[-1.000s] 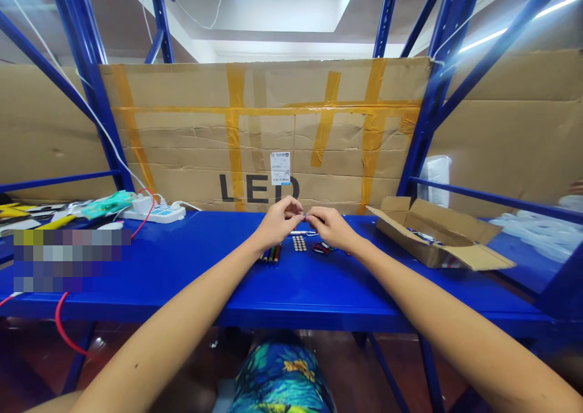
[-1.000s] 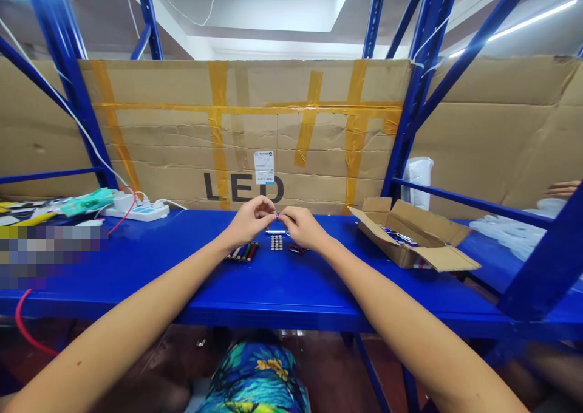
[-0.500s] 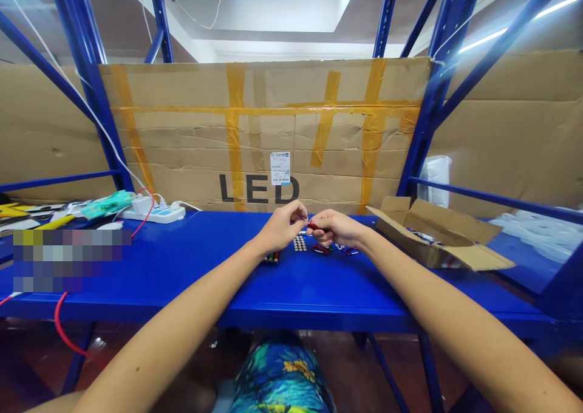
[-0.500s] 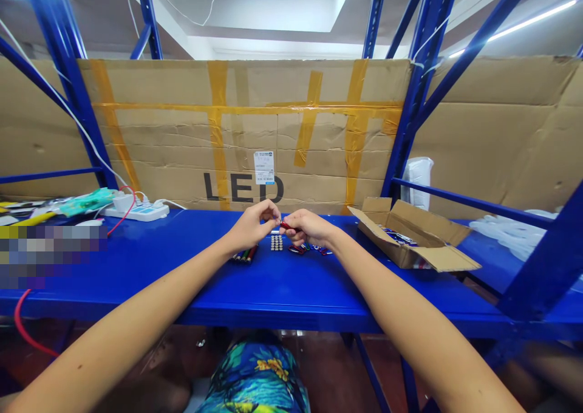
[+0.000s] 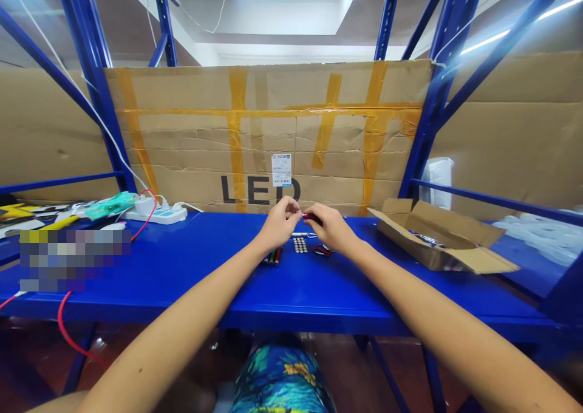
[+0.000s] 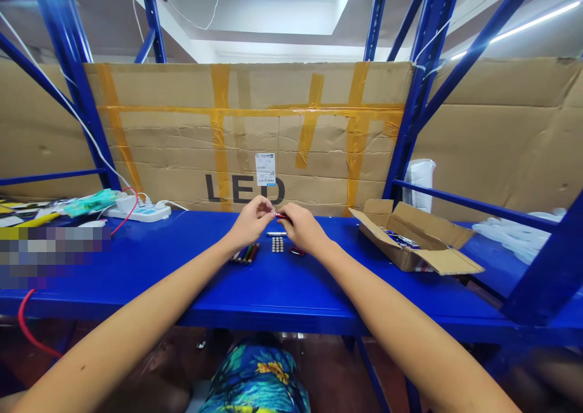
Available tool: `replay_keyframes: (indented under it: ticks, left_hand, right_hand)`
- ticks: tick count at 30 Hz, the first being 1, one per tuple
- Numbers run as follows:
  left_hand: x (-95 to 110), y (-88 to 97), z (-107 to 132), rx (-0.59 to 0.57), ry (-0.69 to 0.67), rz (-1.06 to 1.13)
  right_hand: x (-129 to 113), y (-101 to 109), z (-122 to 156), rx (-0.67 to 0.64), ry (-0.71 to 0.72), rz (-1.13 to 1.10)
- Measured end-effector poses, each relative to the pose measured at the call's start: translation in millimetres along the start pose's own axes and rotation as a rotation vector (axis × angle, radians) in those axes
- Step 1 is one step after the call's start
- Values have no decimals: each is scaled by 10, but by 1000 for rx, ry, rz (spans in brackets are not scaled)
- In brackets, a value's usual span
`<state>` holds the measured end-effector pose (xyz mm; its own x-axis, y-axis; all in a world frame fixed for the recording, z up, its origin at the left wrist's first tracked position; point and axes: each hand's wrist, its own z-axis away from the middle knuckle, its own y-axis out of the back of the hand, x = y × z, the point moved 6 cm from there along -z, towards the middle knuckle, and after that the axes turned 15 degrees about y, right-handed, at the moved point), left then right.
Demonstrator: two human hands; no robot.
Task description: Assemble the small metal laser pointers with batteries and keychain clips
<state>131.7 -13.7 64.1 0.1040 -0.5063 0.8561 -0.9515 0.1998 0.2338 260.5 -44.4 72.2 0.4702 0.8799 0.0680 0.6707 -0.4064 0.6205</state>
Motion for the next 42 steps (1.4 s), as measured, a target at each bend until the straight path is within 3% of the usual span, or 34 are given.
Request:
replay_keyframes:
  ticks: [4, 9, 15, 21, 28, 31, 34, 38, 42]
  left_hand:
    - [16, -31, 40, -1, -96, -145]
    - [75, -59, 122, -18, -159, -317]
    - [102, -77, 174, -54, -170, -424]
    - [99, -103, 173, -65, -211, -489]
    - [81, -11, 103, 7, -110, -372]
    - [25, 30, 41, -13, -45, -221]
    - [-49, 57, -28, -63, 18, -34]
    - [-90, 78, -74, -55, 47, 18]
    - [-91, 104, -95, -16, 62, 148]
  right_hand:
    - [-32, -6, 9, -6, 76, -1]
    - [-19, -41, 2, -62, 27, -41]
    - [49, -81, -1, -131, -153, -147]
    - [173, -166, 85, -187, -412, -482]
    - [186, -99, 61, -79, -429, -546]
    - [207, -91, 58, -22, -433, -595]
    - [227, -140, 83, 43, -498, -726]
    - [227, -257, 111, 74, -586, -858]
    - [319, -172, 93, 135, -555, -732]
